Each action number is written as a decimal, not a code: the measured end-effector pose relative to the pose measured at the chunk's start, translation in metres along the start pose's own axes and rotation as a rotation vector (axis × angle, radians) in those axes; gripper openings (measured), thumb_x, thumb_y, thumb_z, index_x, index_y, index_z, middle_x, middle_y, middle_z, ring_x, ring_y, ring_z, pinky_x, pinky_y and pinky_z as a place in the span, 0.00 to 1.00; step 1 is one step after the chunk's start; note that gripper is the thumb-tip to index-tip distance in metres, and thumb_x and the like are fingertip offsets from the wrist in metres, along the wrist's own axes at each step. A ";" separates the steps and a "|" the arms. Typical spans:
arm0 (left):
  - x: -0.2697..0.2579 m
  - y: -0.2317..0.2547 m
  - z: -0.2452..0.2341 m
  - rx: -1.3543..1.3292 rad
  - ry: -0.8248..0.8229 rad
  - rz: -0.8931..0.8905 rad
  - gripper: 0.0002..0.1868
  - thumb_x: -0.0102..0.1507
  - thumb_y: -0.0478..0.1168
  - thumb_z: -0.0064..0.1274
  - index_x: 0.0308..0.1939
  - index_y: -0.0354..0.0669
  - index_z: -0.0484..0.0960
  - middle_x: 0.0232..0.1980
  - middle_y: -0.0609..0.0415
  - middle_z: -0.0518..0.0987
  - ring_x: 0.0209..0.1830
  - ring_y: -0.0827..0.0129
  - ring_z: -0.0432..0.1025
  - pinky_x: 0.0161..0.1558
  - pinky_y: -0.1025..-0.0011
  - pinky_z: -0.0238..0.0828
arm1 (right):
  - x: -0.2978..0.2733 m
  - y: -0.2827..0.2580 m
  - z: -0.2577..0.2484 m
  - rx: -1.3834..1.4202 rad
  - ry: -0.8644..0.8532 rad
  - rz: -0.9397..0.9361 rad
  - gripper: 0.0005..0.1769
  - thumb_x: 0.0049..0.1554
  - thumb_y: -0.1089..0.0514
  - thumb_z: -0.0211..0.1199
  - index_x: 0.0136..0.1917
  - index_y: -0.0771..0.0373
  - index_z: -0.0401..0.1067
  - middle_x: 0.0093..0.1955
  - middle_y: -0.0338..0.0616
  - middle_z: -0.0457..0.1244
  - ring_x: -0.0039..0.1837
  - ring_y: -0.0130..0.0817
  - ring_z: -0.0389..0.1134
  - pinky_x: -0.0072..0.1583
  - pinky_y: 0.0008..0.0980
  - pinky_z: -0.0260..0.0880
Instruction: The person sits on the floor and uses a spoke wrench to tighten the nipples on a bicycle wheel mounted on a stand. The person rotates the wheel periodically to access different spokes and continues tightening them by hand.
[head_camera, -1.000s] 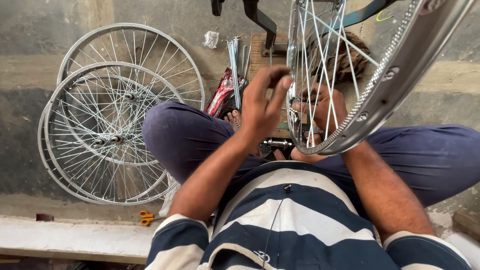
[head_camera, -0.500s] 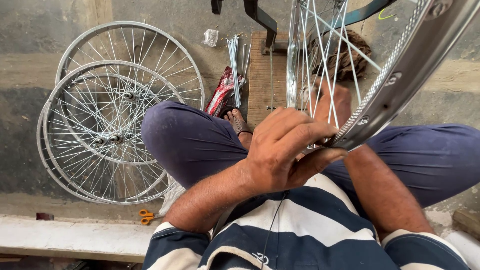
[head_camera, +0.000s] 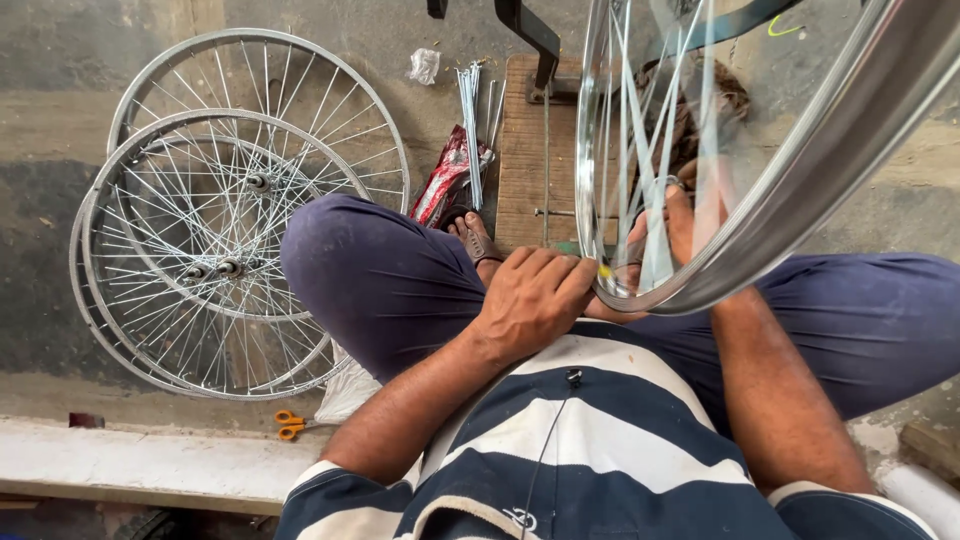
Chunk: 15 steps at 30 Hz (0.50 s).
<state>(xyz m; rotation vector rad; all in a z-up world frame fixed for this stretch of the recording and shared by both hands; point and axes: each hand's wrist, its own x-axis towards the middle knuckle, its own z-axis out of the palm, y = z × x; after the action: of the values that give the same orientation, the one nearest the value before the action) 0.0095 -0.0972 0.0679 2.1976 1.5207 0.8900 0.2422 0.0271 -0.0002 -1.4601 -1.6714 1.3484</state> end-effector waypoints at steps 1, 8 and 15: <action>0.000 0.000 -0.001 0.014 0.009 0.014 0.14 0.64 0.36 0.56 0.53 0.37 0.77 0.43 0.51 0.80 0.46 0.60 0.77 0.49 0.61 0.70 | 0.002 0.000 0.000 0.016 -0.009 0.042 0.14 0.64 0.65 0.58 0.62 0.72 0.65 0.45 0.49 0.65 0.40 0.33 0.70 0.40 0.32 0.76; 0.002 0.000 -0.001 0.026 0.010 0.020 0.14 0.64 0.36 0.56 0.53 0.36 0.77 0.44 0.50 0.80 0.46 0.60 0.77 0.49 0.61 0.71 | 0.003 0.001 0.001 0.136 -0.114 0.461 0.17 0.60 0.57 0.62 0.59 0.68 0.69 0.42 0.48 0.68 0.37 0.31 0.71 0.39 0.29 0.76; -0.001 -0.001 0.002 0.029 0.017 0.030 0.16 0.64 0.36 0.56 0.55 0.34 0.77 0.46 0.48 0.82 0.47 0.59 0.78 0.50 0.60 0.72 | 0.002 -0.006 0.006 0.296 -0.200 0.721 0.20 0.59 0.52 0.66 0.58 0.70 0.71 0.40 0.46 0.66 0.37 0.31 0.69 0.37 0.29 0.76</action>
<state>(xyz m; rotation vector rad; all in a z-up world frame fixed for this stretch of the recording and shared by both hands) 0.0097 -0.0971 0.0651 2.2446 1.5211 0.9044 0.2343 0.0278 0.0028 -1.8684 -0.9956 2.0717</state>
